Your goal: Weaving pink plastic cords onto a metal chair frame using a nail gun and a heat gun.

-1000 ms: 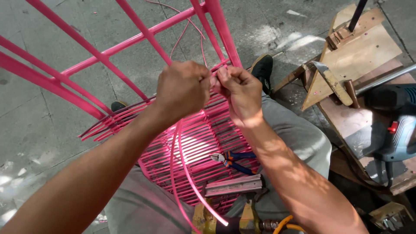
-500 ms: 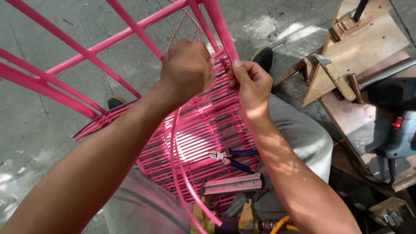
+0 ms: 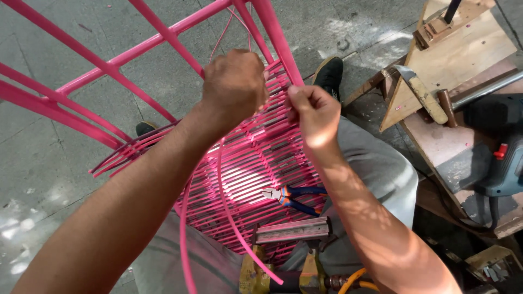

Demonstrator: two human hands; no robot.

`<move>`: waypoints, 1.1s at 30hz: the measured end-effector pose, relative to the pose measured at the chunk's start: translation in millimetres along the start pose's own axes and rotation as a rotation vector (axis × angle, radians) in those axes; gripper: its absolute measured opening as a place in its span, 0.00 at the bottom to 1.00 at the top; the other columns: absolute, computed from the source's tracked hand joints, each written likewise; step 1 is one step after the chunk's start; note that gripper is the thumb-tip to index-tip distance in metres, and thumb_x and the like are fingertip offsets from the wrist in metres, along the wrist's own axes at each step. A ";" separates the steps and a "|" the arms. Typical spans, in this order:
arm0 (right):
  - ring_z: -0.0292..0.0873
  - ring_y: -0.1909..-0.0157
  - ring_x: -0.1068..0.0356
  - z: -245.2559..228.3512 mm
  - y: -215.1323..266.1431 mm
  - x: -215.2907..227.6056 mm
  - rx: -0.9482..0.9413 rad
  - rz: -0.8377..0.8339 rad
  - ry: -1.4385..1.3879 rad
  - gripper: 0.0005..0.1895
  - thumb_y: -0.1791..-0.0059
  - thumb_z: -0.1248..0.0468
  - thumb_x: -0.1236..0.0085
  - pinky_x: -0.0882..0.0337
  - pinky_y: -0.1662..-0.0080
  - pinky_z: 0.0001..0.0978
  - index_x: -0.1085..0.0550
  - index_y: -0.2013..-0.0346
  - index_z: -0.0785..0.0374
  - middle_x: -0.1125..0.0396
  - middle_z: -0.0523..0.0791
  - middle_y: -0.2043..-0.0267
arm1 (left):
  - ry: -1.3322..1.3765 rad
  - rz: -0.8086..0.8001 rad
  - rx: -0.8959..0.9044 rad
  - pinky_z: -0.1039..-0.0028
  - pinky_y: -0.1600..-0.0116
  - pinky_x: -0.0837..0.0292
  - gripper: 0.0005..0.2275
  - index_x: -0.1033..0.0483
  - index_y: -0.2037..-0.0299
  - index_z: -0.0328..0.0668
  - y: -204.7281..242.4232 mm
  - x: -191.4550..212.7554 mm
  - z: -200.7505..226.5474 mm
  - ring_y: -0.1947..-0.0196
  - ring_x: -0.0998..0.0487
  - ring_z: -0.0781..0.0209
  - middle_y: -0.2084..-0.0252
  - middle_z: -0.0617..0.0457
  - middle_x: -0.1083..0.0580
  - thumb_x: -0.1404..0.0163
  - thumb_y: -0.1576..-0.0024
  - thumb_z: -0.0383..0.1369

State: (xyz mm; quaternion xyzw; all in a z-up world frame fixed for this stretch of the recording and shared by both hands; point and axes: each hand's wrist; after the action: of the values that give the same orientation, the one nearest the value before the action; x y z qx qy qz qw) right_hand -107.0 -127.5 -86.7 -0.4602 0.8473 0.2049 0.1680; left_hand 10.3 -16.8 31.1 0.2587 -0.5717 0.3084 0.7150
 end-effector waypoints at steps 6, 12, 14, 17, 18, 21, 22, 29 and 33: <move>0.38 0.65 0.24 15.2 98.4 -5.0 -0.193 -0.605 0.542 0.08 0.53 0.74 0.47 0.24 0.61 0.33 0.20 0.69 0.64 0.23 0.46 0.67 | -0.061 -0.047 0.027 0.51 0.61 0.24 0.07 0.18 0.70 0.42 0.6 -1.3 -2.5 0.68 0.18 0.38 0.73 0.39 0.22 0.45 0.44 0.35; 0.55 0.60 0.23 -0.6 205.3 -23.9 0.164 -1.613 1.348 0.13 0.50 0.62 0.51 0.24 0.62 0.49 0.22 0.59 0.65 0.27 0.53 0.63 | -0.105 -0.102 0.113 0.50 0.58 0.24 0.06 0.17 0.69 0.40 -6.0 5.8 5.0 0.65 0.19 0.38 0.69 0.37 0.22 0.44 0.50 0.34; 0.59 0.58 0.26 32.5 235.8 -30.6 0.165 -1.552 1.432 0.16 0.51 0.60 0.50 0.26 0.61 0.55 0.24 0.54 0.67 0.29 0.56 0.59 | -0.113 -0.082 0.102 0.50 0.56 0.24 0.07 0.17 0.68 0.39 -9.8 7.2 4.1 0.63 0.19 0.37 0.68 0.37 0.22 0.44 0.51 0.34; 0.65 0.53 0.31 73.3 277.9 -38.5 0.150 -1.446 1.563 0.25 0.53 0.57 0.50 0.30 0.59 0.64 0.28 0.47 0.71 0.32 0.62 0.53 | -0.115 -0.069 0.092 0.49 0.54 0.26 0.09 0.17 0.66 0.38 -6.0 6.5 7.6 0.61 0.20 0.35 0.65 0.35 0.22 0.43 0.52 0.34; 0.68 0.51 0.32 86.8 286.6 -42.6 0.152 -1.396 1.616 0.29 0.54 0.56 0.50 0.32 0.58 0.67 0.30 0.44 0.72 0.33 0.65 0.51 | -0.119 -0.065 0.089 0.48 0.54 0.27 0.10 0.17 0.65 0.38 -6.6 7.7 8.3 0.60 0.20 0.34 0.64 0.35 0.22 0.43 0.52 0.35; 0.73 0.45 0.39 104.0 294.4 -44.9 -0.163 -1.344 1.625 0.31 0.50 0.58 0.53 0.36 0.55 0.74 0.41 0.32 0.63 0.40 0.67 0.44 | -0.126 -0.120 0.103 0.49 0.51 0.27 0.11 0.18 0.63 0.37 -10.4 18.7 11.2 0.58 0.20 0.34 0.62 0.34 0.22 0.43 0.52 0.35; 0.73 0.45 0.39 101.2 296.6 -39.3 -0.166 -1.346 1.627 0.31 0.50 0.58 0.53 0.36 0.55 0.74 0.41 0.32 0.63 0.40 0.67 0.44 | -0.122 -0.121 0.104 0.49 0.51 0.27 0.11 0.18 0.63 0.37 -9.9 17.5 10.1 0.58 0.20 0.34 0.62 0.34 0.22 0.43 0.52 0.35; 0.64 0.49 0.33 58.2 288.9 -8.3 -0.085 -1.160 1.761 0.23 0.43 0.60 0.55 0.33 0.54 0.62 0.36 0.39 0.75 0.34 0.61 0.48 | -0.131 -0.133 0.076 0.50 0.50 0.25 0.13 0.18 0.63 0.35 -9.2 21.1 9.5 0.58 0.20 0.34 0.61 0.33 0.22 0.42 0.52 0.36; 0.61 0.51 0.31 -3.6 261.0 0.8 -0.146 -1.205 1.776 0.22 0.44 0.60 0.53 0.32 0.55 0.58 0.34 0.41 0.74 0.32 0.59 0.51 | -0.125 -0.138 0.074 0.51 0.51 0.25 0.12 0.17 0.64 0.37 -6.7 13.8 4.5 0.58 0.19 0.35 0.62 0.35 0.22 0.42 0.54 0.35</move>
State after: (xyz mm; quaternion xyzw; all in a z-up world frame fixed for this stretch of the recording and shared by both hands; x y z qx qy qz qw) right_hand -329.4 -1.4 -33.7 -0.7951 0.2858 -0.2692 -0.4622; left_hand 14.5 -22.6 45.4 0.3424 -0.5841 0.2628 0.6874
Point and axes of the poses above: each hand's wrist, its own y-axis away from the middle knuckle, its own x-axis out of the back of the hand, z = x × y
